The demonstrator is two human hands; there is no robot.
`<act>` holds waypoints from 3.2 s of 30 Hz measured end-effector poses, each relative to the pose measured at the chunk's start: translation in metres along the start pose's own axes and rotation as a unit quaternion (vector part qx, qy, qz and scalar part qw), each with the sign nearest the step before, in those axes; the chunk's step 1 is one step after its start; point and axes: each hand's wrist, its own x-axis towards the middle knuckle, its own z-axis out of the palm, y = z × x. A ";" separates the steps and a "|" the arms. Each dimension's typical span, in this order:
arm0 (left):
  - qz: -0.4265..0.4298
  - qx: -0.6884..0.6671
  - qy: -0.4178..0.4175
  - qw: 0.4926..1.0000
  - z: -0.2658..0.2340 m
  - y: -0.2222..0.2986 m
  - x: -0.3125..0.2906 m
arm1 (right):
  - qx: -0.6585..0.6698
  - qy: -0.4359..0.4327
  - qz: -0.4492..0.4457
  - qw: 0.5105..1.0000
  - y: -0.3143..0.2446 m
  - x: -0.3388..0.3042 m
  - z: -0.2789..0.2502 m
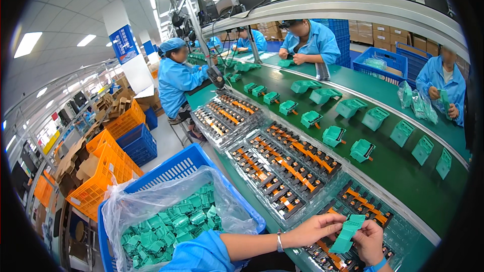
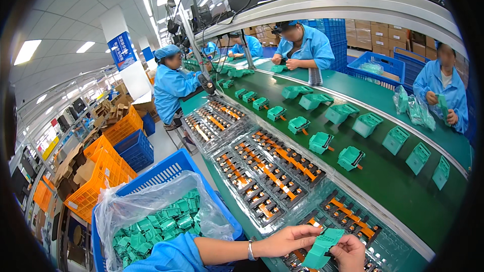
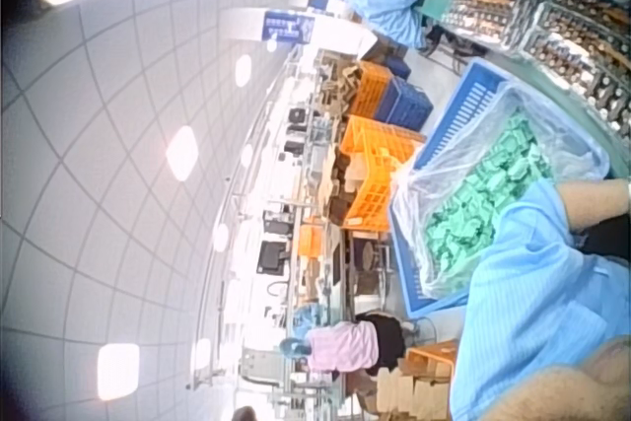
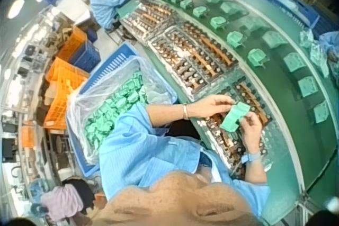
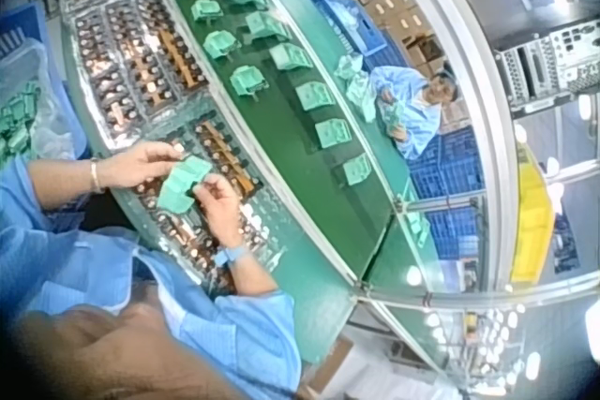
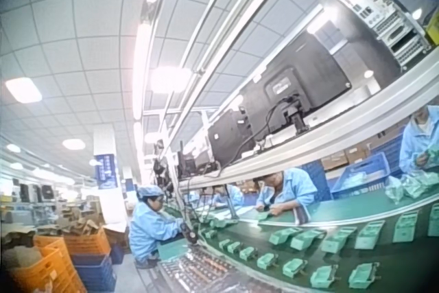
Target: The person assembles small electronic components into green plastic housings by hand on a factory assembly line.
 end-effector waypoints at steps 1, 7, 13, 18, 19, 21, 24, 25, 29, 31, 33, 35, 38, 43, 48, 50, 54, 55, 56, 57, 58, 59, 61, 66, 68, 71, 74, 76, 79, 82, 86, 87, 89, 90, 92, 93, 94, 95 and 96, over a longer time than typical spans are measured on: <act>-0.018 0.015 0.001 1.000 0.000 0.004 0.001 | -0.034 -0.005 0.002 0.999 0.000 0.003 0.002; 0.099 0.025 0.061 0.993 -0.009 0.005 -0.012 | -0.020 -0.096 0.094 0.991 0.011 0.030 -0.008; 0.138 0.140 0.023 0.980 0.007 0.011 -0.009 | 0.056 -0.167 -0.001 0.984 0.004 0.026 -0.019; 0.204 0.269 0.031 0.941 0.010 0.015 -0.014 | -0.002 -0.199 -0.022 0.980 0.007 0.024 -0.017; 0.202 0.268 0.033 0.941 0.008 0.014 -0.016 | -0.044 -0.209 -0.038 0.976 0.008 0.024 -0.016; 0.234 0.337 0.008 0.912 0.005 0.015 -0.012 | -0.043 -0.189 -0.032 0.980 0.008 0.023 -0.012; 0.221 0.305 0.022 0.926 0.005 0.010 -0.001 | -0.074 -0.162 -0.031 0.984 0.005 0.020 -0.019; 0.240 0.297 0.026 0.924 0.002 0.003 0.002 | -0.078 -0.151 -0.027 0.985 0.006 0.019 -0.022; 0.021 0.079 -0.003 0.997 -0.018 -0.009 -0.017 | -0.134 -0.210 -0.032 0.968 0.005 0.025 -0.014; -0.073 0.015 0.033 0.997 -0.024 0.004 -0.027 | -0.121 -0.251 -0.028 0.960 0.003 0.029 -0.011; -0.119 -0.059 0.031 0.991 -0.019 0.013 -0.022 | -0.067 -0.288 -0.012 0.955 0.013 0.028 -0.012; -0.148 -0.022 0.058 0.987 -0.012 0.015 -0.015 | -0.197 -0.262 -0.124 0.937 0.007 0.021 -0.015; -0.159 -0.032 -0.032 0.986 -0.010 0.010 -0.013 | -0.272 -0.289 -0.169 0.902 0.007 0.018 -0.012; -0.183 -0.049 -0.054 0.980 -0.013 0.012 -0.011 | -0.277 -0.320 -0.202 0.883 0.012 0.018 -0.010; -0.205 -0.089 -0.082 0.971 0.004 0.021 -0.007 | -0.249 -0.351 -0.208 0.878 0.012 0.017 -0.013; -0.218 -0.052 -0.104 0.969 0.002 0.024 -0.010 | -0.215 -0.378 -0.211 0.876 0.009 0.019 -0.009; -0.184 -0.059 -0.117 0.974 0.004 0.020 -0.010 | -0.239 -0.415 -0.180 0.859 0.003 0.021 -0.003; -0.177 -0.048 -0.122 0.975 -0.001 0.017 -0.010 | -0.245 -0.406 -0.175 0.863 0.002 0.017 -0.006; -0.178 0.019 -0.135 0.975 -0.005 0.016 -0.007 | -0.253 -0.397 -0.164 0.867 0.005 0.014 -0.010; -0.185 0.088 -0.138 0.969 -0.008 0.014 -0.005 | -0.261 -0.394 -0.154 0.868 0.007 0.015 -0.016; -0.147 0.058 -0.147 0.976 -0.013 0.006 -0.003 | -0.264 -0.384 -0.135 0.874 0.008 0.015 -0.019; -0.106 0.035 -0.157 0.981 -0.017 0.000 -0.004 | -0.271 -0.373 -0.116 0.880 0.008 0.016 -0.020; -0.104 0.018 -0.123 0.987 -0.019 0.001 -0.006 | -0.273 -0.345 -0.048 0.897 0.002 0.017 -0.017; -0.076 -0.024 -0.145 0.986 -0.019 0.006 -0.011 | -0.219 -0.276 0.115 0.929 -0.005 0.008 -0.006; -0.086 -0.023 -0.176 0.980 -0.021 -0.001 -0.008 | -0.248 -0.265 0.125 0.923 0.000 0.006 -0.010; -0.054 -0.051 -0.135 0.988 -0.023 -0.011 -0.004 | -0.264 -0.270 0.146 0.914 -0.010 0.005 0.000; -0.036 -0.040 -0.145 0.988 -0.023 -0.004 -0.003 | -0.229 -0.224 0.124 0.939 -0.019 -0.003 0.013; -0.033 -0.064 -0.152 0.986 -0.023 0.003 -0.006 | -0.228 -0.227 0.110 0.940 -0.014 0.001 0.009; -0.001 -0.016 -0.122 0.992 -0.030 0.002 -0.006 | -0.187 -0.186 0.104 0.959 -0.006 0.006 0.006; 0.018 -0.058 -0.122 0.991 -0.033 -0.001 -0.005 | -0.061 -0.117 0.114 0.985 0.004 0.010 0.002; -0.024 -0.033 -0.111 0.993 -0.031 0.004 -0.004 | -0.048 -0.090 0.112 0.988 0.006 0.013 0.001; -0.014 -0.053 -0.110 0.992 -0.028 0.006 -0.006 | -0.045 -0.089 0.108 0.989 0.006 0.012 0.001; -0.004 -0.074 -0.108 0.991 -0.027 0.004 -0.006 | -0.042 -0.088 0.104 0.990 0.005 0.011 0.002; 0.000 -0.058 -0.095 0.994 -0.031 -0.002 -0.004 | -0.047 -0.088 0.106 0.989 0.004 0.011 0.003; 0.005 -0.043 -0.082 0.996 -0.033 -0.004 -0.002 | -0.051 -0.086 0.108 0.989 0.004 0.012 0.003; -0.006 -0.018 -0.069 0.997 -0.034 -0.001 -0.003 | -0.044 -0.092 0.110 0.989 0.006 0.012 0.001; -0.016 0.007 -0.057 0.998 -0.034 0.001 -0.003 | -0.036 -0.097 0.113 0.988 0.007 0.013 -0.001; -0.017 0.006 -0.057 0.998 -0.033 0.001 -0.003 | -0.036 -0.097 0.113 0.988 0.006 0.012 -0.001; -0.013 0.012 -0.042 0.999 -0.033 0.001 -0.004 | -0.038 -0.095 0.114 0.988 0.006 0.012 0.000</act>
